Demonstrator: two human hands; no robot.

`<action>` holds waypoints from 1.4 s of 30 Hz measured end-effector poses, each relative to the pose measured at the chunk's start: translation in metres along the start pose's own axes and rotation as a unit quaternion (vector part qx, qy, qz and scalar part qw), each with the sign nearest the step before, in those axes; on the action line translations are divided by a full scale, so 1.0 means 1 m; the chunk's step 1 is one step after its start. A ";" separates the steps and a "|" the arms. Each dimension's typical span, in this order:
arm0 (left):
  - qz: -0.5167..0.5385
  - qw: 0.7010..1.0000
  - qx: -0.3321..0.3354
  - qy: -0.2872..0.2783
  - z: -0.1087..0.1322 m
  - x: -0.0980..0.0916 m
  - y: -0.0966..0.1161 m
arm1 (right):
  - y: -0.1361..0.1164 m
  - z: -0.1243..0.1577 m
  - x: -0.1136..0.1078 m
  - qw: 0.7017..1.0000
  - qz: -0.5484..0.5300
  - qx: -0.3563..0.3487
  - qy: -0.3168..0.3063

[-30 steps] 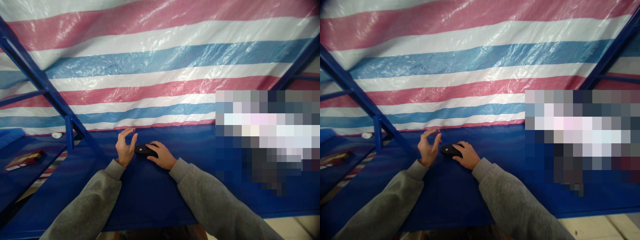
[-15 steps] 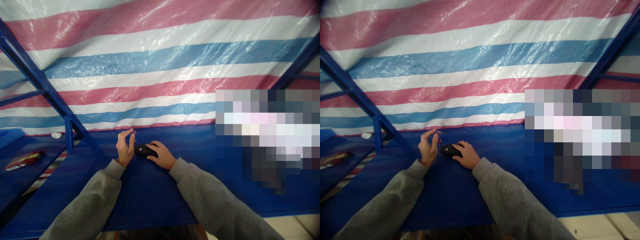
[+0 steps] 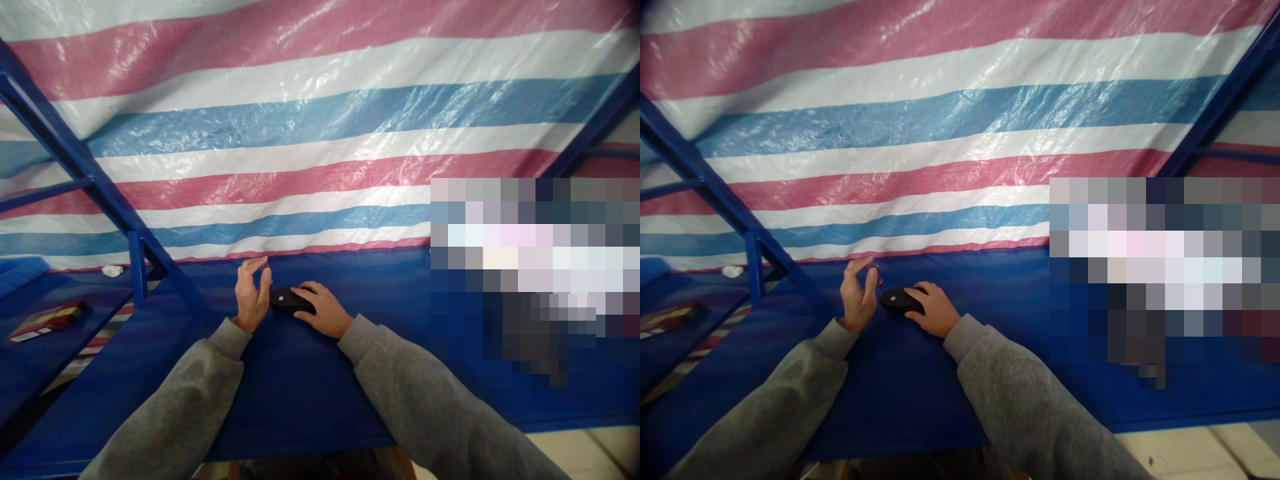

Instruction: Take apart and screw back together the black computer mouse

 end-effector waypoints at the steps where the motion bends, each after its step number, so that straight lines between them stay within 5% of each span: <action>1: 0.003 1.000 -0.005 -0.003 0.001 0.000 -0.001 | 0.000 0.000 0.000 1.000 0.000 0.000 0.001; 34: 0.026 1.000 0.009 -0.001 -0.002 -0.001 0.006 | -0.001 0.000 -0.001 1.000 0.002 0.004 -0.003; 42: 0.016 0.999 0.013 -0.040 -0.004 -0.005 0.010 | -0.001 0.000 0.000 1.000 0.003 0.002 0.002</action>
Point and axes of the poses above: each hand's wrist, its own z-axis away from the middle knuckle, its own x-axis out of the palm, y = z × x, the point moved 1 cm from there along -z, towards the middle knuckle, and after that the axes turned 8 degrees about z, right-handed, at the moved point
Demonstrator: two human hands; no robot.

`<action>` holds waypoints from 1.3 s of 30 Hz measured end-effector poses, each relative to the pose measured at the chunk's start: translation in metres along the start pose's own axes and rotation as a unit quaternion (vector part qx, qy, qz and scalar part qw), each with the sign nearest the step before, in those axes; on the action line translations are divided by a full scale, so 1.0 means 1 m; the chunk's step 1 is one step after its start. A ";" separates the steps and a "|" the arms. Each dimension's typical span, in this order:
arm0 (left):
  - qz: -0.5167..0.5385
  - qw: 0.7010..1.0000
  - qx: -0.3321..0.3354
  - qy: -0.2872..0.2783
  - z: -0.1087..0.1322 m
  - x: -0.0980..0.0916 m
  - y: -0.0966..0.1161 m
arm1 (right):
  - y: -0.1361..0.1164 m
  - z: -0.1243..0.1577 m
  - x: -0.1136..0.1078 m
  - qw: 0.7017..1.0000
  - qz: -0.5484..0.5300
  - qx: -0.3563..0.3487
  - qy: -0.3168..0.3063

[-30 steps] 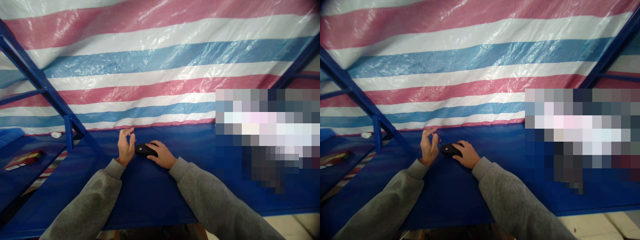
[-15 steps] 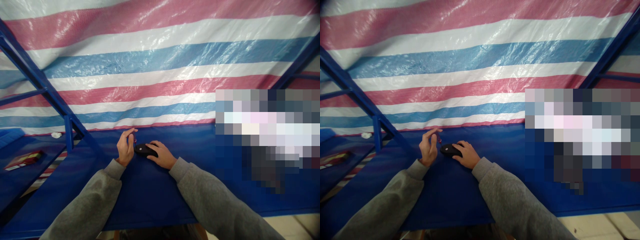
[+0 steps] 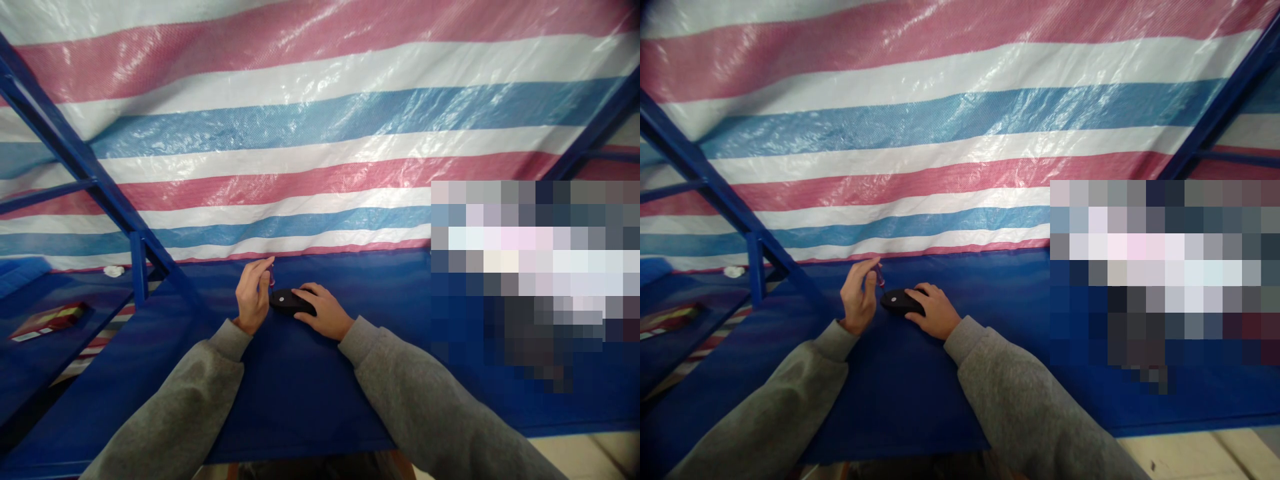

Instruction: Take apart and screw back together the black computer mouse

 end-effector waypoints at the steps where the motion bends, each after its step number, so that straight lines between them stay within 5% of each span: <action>1: -0.010 1.000 0.001 0.003 0.000 0.000 0.000 | 0.000 0.000 0.000 1.000 0.000 0.001 0.000; 19: -0.008 0.999 0.005 0.032 0.000 0.000 0.002 | 0.000 0.000 -0.001 1.000 -0.004 0.001 0.000; 26: 0.000 1.000 0.027 0.004 -0.002 0.001 0.001 | 0.000 0.001 0.000 1.000 0.000 -0.002 0.001; 39: -0.013 0.999 0.016 0.049 -0.002 0.003 0.003 | 0.000 0.000 0.000 1.000 -0.006 -0.002 -0.002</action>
Point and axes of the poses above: each hand's wrist, its own z-axis away from the middle knuckle, its own x-axis out of the palm, y = z × x, the point moved 1 cm from there along -z, towards the middle knuckle, and after that the axes turned 8 degrees about z, right-handed, at the moved point
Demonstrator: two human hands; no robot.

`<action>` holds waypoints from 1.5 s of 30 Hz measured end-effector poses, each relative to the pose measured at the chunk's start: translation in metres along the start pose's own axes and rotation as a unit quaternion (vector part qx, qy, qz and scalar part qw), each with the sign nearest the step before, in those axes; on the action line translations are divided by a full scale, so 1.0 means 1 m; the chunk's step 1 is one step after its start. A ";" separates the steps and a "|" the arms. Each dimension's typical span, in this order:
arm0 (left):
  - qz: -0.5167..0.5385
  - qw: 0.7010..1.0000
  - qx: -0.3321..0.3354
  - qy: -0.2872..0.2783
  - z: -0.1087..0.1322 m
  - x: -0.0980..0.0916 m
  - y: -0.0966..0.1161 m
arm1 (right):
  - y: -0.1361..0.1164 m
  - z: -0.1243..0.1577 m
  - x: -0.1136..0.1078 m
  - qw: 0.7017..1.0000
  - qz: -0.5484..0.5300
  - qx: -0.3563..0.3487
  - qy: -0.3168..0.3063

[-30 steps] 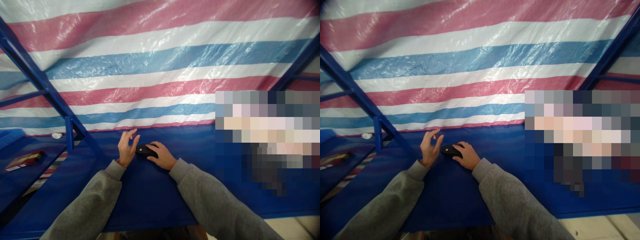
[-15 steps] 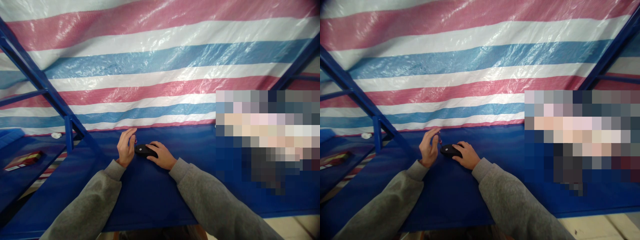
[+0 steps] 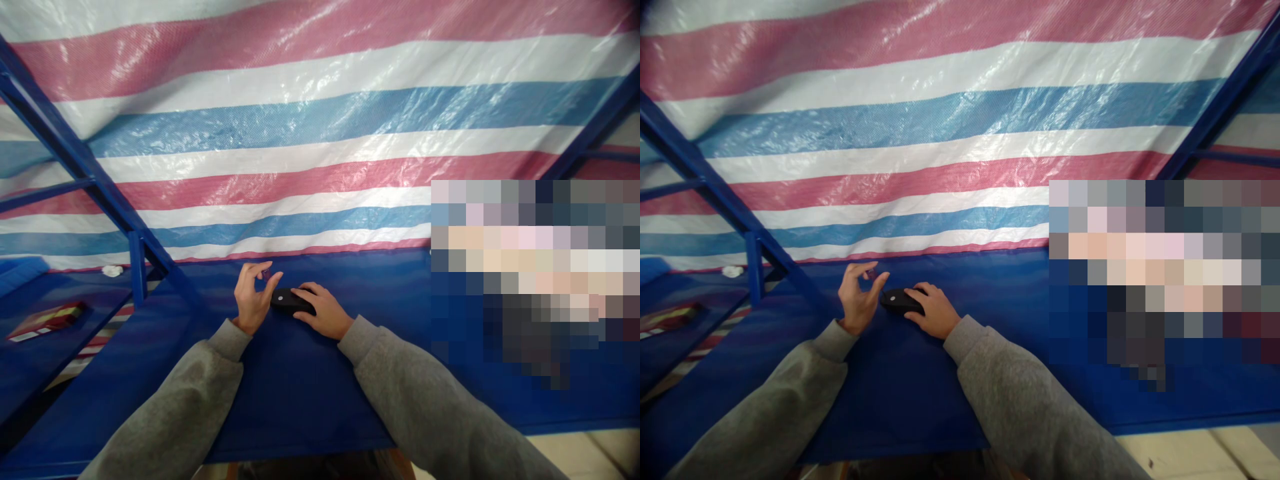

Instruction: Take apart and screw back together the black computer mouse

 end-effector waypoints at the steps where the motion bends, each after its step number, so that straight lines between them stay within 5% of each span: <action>1: 0.002 1.000 -0.005 -0.004 0.000 0.000 -0.001 | 0.000 0.000 0.000 1.000 -0.001 0.000 0.000; 11: 0.008 0.999 -0.011 -0.046 -0.002 -0.003 0.002 | 0.000 0.000 0.000 1.000 0.000 -0.001 0.000; 23: -0.012 1.000 0.008 0.000 -0.002 -0.002 0.000 | -0.001 0.000 -0.001 1.000 -0.003 0.000 -0.002; 30: 0.039 0.997 -0.057 -0.018 0.008 0.002 -0.008 | -0.001 0.000 0.000 1.000 0.000 0.000 -0.004; 45: 0.023 0.999 -0.040 -0.016 0.005 0.000 -0.007 | -0.001 0.000 -0.001 1.000 -0.009 0.000 -0.009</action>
Point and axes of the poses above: each hand's wrist, its own z-axis away from the middle knuckle, its own x-axis out of the palm, y = z × x, the point moved 1 cm from there along -z, towards the middle knuckle, and after that the axes turned 8 degrees about z, right-handed, at the moved point
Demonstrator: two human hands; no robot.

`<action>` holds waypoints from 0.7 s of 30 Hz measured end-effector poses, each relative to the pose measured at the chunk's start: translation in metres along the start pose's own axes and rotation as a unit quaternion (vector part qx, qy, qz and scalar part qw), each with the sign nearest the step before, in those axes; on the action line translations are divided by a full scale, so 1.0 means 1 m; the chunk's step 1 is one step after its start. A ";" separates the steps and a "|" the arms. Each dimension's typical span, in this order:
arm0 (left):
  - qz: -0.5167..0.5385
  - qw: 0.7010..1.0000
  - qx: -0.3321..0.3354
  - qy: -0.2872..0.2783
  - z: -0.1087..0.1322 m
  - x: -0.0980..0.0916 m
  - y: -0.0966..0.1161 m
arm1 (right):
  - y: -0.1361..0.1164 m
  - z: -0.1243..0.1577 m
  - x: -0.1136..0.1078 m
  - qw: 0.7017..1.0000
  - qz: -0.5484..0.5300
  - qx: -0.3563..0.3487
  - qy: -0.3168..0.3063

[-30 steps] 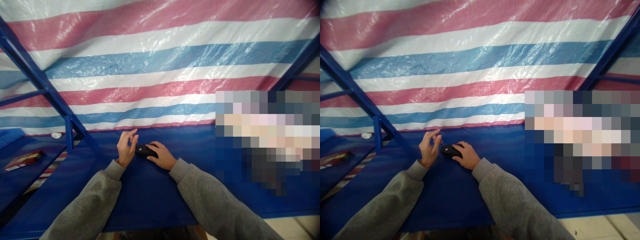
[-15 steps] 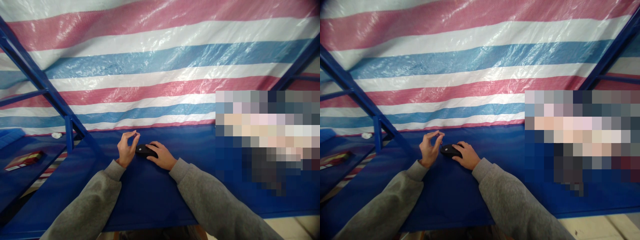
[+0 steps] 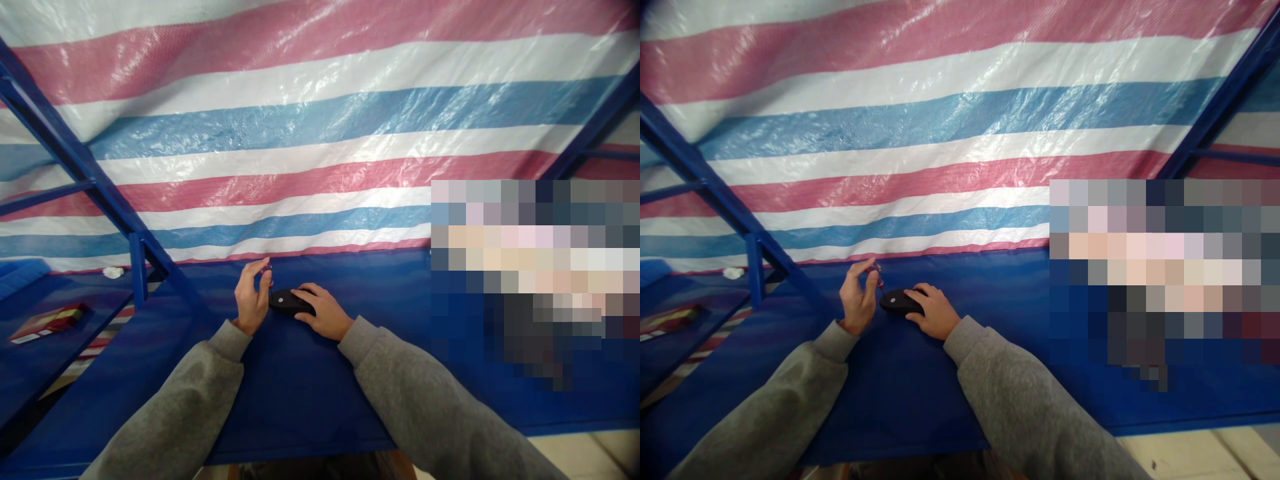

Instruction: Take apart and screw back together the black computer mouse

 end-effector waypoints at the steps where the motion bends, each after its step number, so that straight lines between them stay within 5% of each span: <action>1: -0.002 1.000 0.006 0.002 -0.001 0.000 0.001 | 0.000 0.000 0.000 1.000 0.000 0.001 0.001; 8: -0.043 0.998 -0.010 0.039 -0.001 0.001 0.003 | 0.000 0.000 0.001 1.000 0.003 0.002 0.009; 21: 0.007 1.000 -0.018 0.011 -0.003 -0.003 0.006 | -0.001 -0.001 -0.001 1.000 0.000 0.008 0.004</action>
Point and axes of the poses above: each hand's wrist, its own z-axis away from the middle knuckle, its own x-axis out of the palm, y = z × x, the point moved 1 cm from there along -z, towards the middle knuckle, and after that the axes turned 8 degrees about z, right-handed, at the moved point
